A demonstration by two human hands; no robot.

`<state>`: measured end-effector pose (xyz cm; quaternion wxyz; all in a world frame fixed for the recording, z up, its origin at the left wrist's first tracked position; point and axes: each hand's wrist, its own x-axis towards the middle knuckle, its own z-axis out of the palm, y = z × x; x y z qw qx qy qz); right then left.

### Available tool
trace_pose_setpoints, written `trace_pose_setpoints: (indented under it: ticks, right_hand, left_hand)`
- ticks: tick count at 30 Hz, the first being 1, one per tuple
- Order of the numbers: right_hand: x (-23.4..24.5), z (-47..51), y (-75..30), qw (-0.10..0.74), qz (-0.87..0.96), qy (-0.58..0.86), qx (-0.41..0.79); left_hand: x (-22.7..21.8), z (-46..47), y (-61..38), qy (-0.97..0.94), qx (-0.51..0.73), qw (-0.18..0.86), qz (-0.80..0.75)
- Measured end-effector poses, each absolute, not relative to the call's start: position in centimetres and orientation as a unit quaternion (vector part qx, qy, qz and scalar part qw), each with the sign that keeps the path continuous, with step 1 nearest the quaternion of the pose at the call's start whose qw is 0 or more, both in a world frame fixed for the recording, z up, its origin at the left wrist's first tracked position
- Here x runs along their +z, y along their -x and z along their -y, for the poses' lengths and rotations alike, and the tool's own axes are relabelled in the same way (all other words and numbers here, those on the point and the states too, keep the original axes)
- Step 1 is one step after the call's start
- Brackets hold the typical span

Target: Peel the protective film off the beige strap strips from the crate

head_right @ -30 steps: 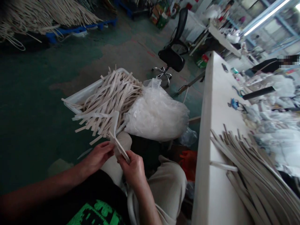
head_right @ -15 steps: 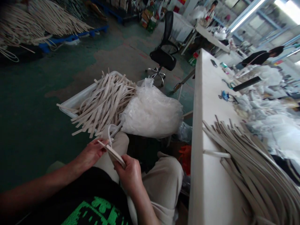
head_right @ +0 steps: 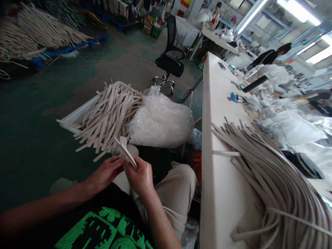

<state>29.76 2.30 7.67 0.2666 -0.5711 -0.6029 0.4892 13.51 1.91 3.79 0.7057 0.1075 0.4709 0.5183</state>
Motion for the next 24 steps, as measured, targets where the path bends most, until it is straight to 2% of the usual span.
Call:
trace_pose_setpoints:
  ticks: [5, 9, 14, 16, 24]
  right_hand:
    - [8.6, -1.7, -30.1, 0.243, 0.586, 0.560, 0.533]
    - [8.8, -1.8, -29.9, 0.283, 0.575, 0.578, 0.506]
    - [7.9, -1.5, -30.9, 0.263, 0.513, 0.535, 0.618]
    - [7.5, -1.0, -31.3, 0.256, 0.507, 0.539, 0.622]
    - [7.5, -2.0, -31.2, 0.341, 0.490, 0.530, 0.602]
  left_hand:
    - [4.5, -1.9, -14.1, -0.128, 0.546, 0.681, -0.470]
    - [5.0, -1.5, -14.7, -0.155, 0.499, 0.721, -0.455]
    - [5.1, -2.9, -13.5, -0.120, 0.562, 0.667, -0.474]
    - [5.0, -3.4, -13.0, -0.113, 0.568, 0.658, -0.481]
    - [4.8, -1.5, -14.5, -0.125, 0.482, 0.746, -0.442]
